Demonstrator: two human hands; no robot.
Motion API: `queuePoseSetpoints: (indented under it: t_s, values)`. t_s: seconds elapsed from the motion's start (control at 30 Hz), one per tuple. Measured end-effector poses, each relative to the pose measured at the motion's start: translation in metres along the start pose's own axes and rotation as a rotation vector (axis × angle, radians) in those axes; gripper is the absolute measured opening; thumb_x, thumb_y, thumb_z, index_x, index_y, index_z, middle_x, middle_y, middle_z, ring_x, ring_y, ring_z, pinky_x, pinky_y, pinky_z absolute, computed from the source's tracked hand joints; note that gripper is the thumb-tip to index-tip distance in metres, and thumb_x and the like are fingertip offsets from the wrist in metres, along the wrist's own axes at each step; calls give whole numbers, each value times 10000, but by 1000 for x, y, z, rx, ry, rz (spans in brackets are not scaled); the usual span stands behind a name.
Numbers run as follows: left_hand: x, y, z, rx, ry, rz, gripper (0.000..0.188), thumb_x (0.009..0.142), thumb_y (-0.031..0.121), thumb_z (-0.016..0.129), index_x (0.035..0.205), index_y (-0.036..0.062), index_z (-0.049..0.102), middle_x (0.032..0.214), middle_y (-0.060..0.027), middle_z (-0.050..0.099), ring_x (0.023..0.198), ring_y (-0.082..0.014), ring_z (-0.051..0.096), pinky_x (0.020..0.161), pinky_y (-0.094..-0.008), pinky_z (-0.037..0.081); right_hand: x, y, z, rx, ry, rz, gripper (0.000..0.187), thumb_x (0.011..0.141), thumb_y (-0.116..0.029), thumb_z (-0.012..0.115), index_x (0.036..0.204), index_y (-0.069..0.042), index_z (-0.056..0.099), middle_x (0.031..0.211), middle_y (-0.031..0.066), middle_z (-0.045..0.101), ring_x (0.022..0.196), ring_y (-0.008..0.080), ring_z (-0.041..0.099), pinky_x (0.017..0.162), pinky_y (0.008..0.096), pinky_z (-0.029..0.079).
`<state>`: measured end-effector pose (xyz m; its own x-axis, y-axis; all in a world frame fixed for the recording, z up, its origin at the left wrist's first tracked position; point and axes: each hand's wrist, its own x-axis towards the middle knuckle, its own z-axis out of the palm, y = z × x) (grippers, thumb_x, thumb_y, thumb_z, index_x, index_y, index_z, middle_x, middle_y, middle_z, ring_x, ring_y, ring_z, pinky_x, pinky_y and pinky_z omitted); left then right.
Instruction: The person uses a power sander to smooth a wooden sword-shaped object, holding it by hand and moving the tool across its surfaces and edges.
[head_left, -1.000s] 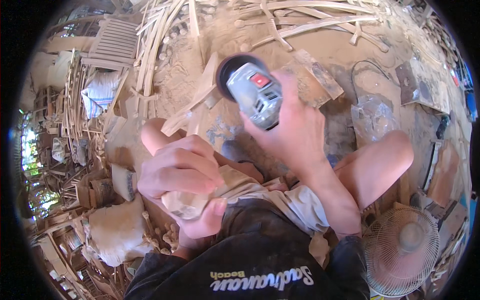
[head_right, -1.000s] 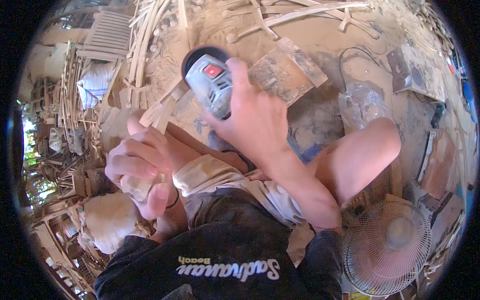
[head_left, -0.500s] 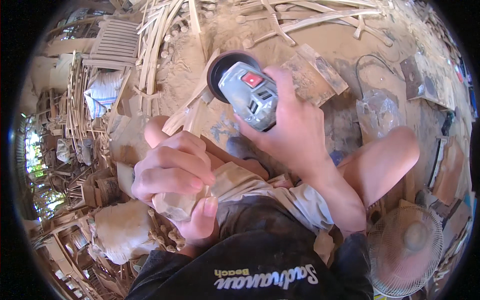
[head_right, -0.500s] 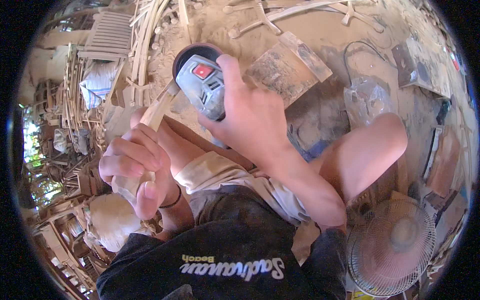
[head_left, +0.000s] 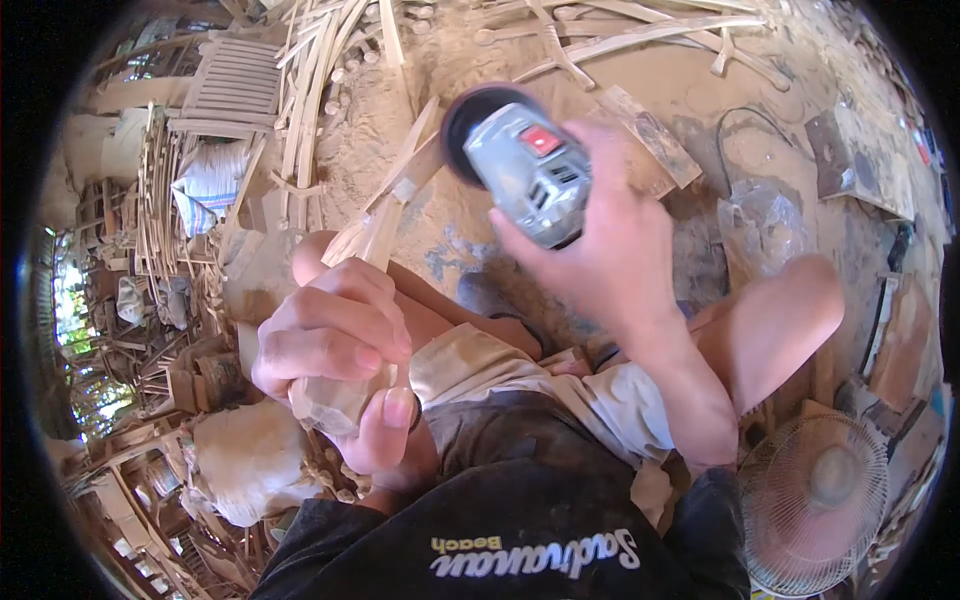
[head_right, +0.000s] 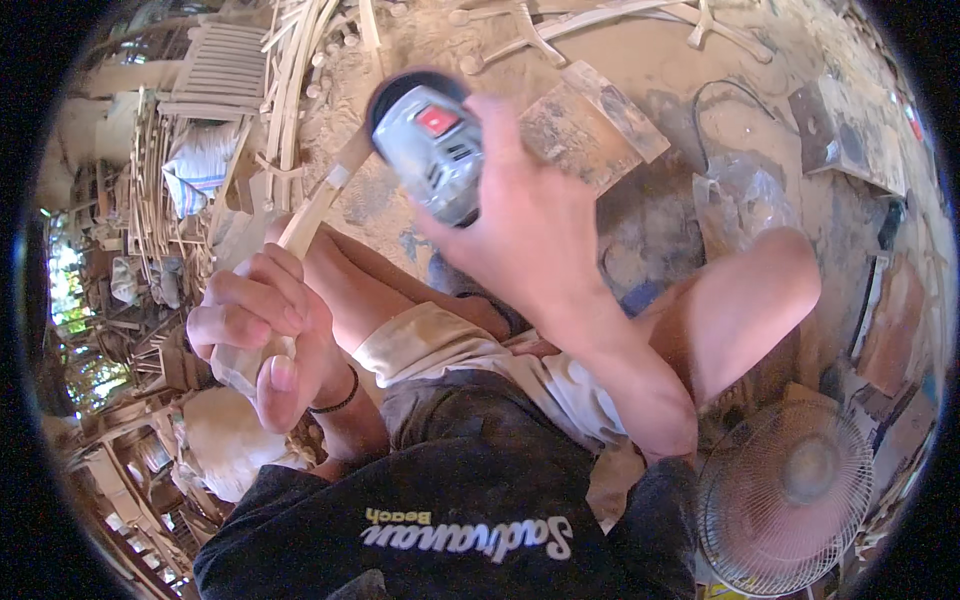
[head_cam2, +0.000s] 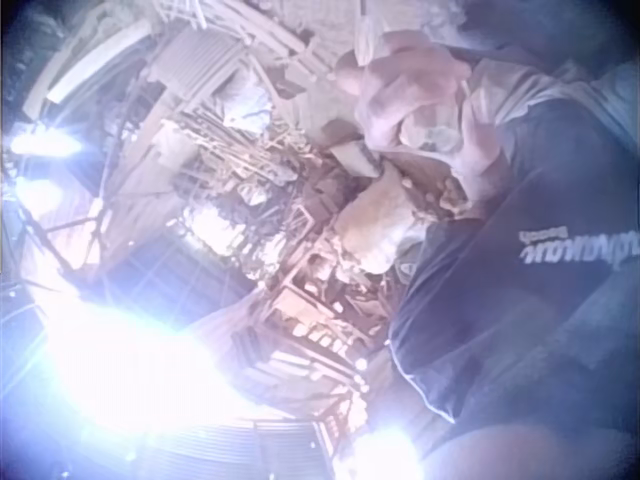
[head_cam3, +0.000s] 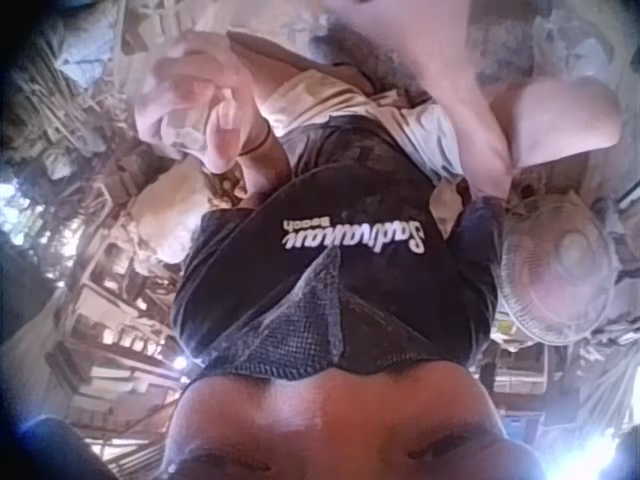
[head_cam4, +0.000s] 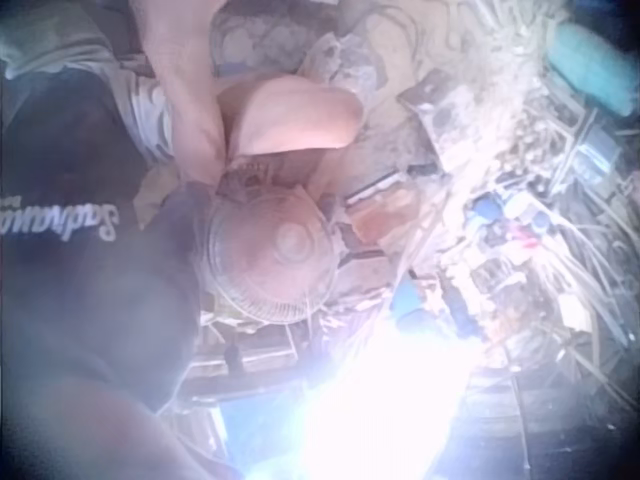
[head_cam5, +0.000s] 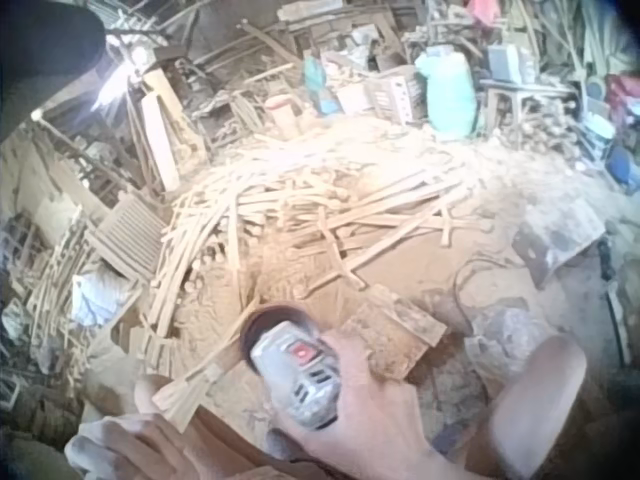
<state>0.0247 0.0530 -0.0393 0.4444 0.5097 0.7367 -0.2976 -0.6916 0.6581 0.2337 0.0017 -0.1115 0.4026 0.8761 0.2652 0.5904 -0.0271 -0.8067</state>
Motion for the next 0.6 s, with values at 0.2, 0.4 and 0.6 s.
queuePoseSetpoints:
  t_s: [0.2, 0.4, 0.6]
  values:
    - [-6, -4, 5, -6, -25, 11, 368, 723, 116, 814, 1030, 30, 630, 821, -124, 669, 576, -210, 576, 555, -379, 404, -3, -8, 11, 68, -142, -47, 822, 841, -452, 907, 1452, -114, 474, 927, 222, 785, 827, 432, 788, 718, 510, 634]
    - [-8, -3, -1, -7, 100, 1, 328, 742, 132, 786, 993, 37, 598, 806, -116, 629, 590, -193, 534, 588, -377, 398, 9, -1, 1, -210, -16, 27, 826, 855, -483, 876, 1495, -148, 475, 860, 224, 770, 759, 450, 769, 710, 525, 625]
    - [-3, 7, -11, 22, 182, 18, 281, 883, 256, 707, 1038, 78, 555, 870, -78, 539, 651, -171, 444, 679, -383, 324, 21, 18, -11, -90, 228, -9, 771, 830, -415, 911, 1436, -119, 535, 920, 221, 786, 826, 435, 781, 748, 511, 623]
